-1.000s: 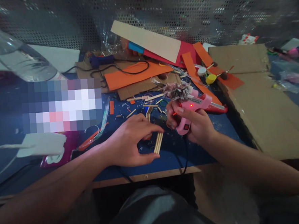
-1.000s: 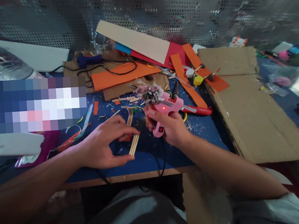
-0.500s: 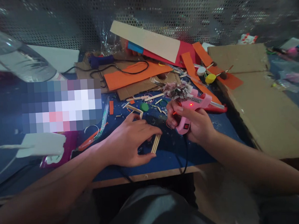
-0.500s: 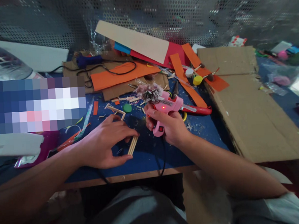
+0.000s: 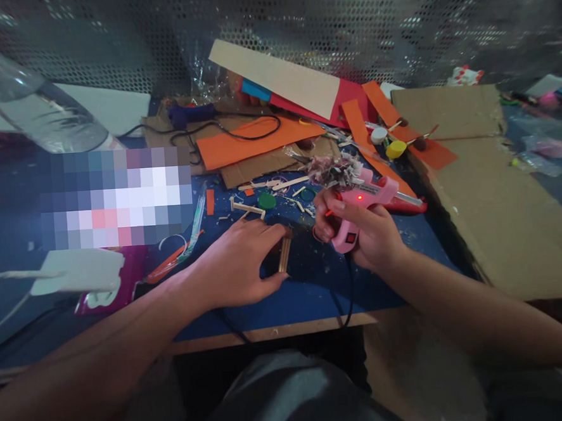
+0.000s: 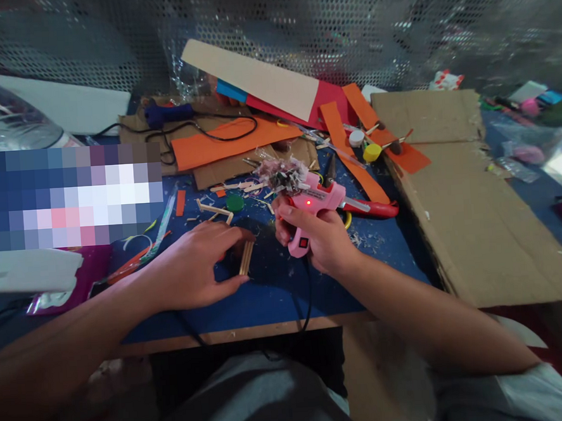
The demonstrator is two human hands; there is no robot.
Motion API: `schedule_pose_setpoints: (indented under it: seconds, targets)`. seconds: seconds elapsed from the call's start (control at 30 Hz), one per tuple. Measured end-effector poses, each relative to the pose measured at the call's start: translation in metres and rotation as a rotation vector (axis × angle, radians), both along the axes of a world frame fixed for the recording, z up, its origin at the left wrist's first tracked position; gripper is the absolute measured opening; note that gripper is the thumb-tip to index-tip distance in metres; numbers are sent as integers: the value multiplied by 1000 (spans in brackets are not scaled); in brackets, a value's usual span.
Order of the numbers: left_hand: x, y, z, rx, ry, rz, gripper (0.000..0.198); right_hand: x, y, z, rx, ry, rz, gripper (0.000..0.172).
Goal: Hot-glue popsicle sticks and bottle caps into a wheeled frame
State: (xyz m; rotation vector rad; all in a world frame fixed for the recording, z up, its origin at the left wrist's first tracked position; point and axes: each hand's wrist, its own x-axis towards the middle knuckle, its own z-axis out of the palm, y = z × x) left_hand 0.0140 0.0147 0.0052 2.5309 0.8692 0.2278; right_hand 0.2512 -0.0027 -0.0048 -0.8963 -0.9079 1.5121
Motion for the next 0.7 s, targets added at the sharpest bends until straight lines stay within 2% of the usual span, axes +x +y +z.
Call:
schedule_pose_setpoints:
  seconds: [0.23, 0.33, 0.5, 0.6, 0.7]
  targets:
    - [-6, 6, -3, 305, 30, -15, 41, 0, 0, -1, 4, -9, -5, 34]
    - [-9, 9, -4, 379, 33, -9, 39, -1, 0, -2, 2, -9, -17, 33]
    - [-8, 9, -9, 392, 14, -19, 45, -2, 1, -3, -15, -27, -51, 29]
    - [-6, 7, -10, 345, -20, -63, 45, -3, 2, -6, -41, -66, -76, 25]
    - [-4, 4, -9, 283, -76, -125, 44, -4, 3, -9, -79, -91, -76, 28]
